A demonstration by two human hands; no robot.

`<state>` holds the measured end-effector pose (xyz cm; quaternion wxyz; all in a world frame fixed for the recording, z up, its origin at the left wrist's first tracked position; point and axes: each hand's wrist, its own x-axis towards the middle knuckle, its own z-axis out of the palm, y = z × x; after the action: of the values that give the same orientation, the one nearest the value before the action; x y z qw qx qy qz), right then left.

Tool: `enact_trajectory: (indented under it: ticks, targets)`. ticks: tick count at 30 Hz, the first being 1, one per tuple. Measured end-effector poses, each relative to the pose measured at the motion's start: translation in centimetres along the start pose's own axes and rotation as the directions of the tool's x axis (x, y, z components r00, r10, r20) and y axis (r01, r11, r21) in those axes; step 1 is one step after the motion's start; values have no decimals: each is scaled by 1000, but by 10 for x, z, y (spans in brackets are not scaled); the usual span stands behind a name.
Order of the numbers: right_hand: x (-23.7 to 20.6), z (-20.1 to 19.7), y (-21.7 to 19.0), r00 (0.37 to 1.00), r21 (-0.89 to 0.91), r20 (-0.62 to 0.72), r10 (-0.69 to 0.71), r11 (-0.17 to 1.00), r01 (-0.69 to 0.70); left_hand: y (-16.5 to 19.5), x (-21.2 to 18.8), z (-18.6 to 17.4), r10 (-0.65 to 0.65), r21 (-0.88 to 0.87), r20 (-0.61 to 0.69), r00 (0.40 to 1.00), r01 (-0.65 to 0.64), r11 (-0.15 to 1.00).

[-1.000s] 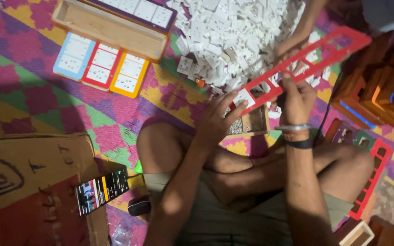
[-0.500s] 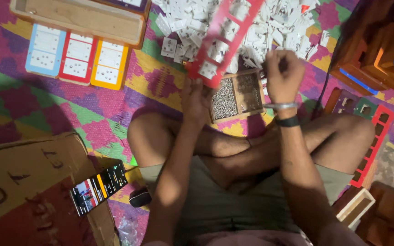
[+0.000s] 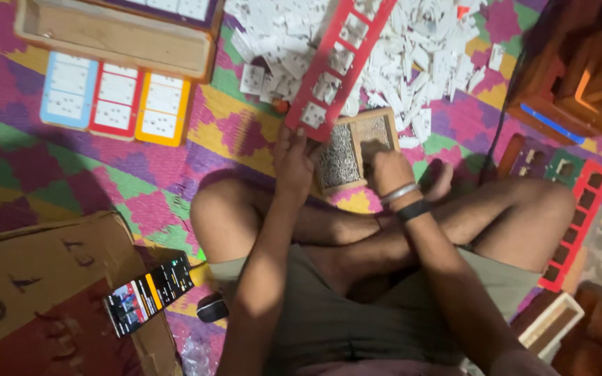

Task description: The person sits on a patterned mat and places white domino tiles one by one into the slots of colored plastic racks. They handle purple, blue, and red racks, picking tiles from a large pile and arranging them in the holders.

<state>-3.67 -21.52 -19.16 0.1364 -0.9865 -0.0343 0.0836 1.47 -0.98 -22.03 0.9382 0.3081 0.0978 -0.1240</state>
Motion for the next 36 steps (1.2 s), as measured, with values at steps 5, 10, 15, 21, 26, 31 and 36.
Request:
enact_trajectory:
  ticks: [5,10,15,21,26,31,36]
  targets:
    - [-1,-1,-12,982,124,-187,32,992,-9,5,1,3,2,58,-30,1000,0,998]
    - [-1,-10,-14,971,215,-200,134,973,-90,7,1,3,-3,31,-1,1000,3,1000]
    - [-2,-2,-6,924,262,-155,348,917,-302,13,-2,8,-22,56,-8,1000,22,998]
    - [4,-10,-10,875,938,188,446,182,-295,8,-2,11,15,44,0,1000,-15,999]
    - [26,-24,-52,912,967,101,397,177,-184,4,-2,13,-23,133,-3,1000,24,991]
    - [39,-28,-78,925,984,93,369,110,-143,8,-6,16,22,188,26,999,-26,982]
    - [40,-22,-73,917,974,125,379,131,-186,7,-7,19,85,257,85,993,-104,961]
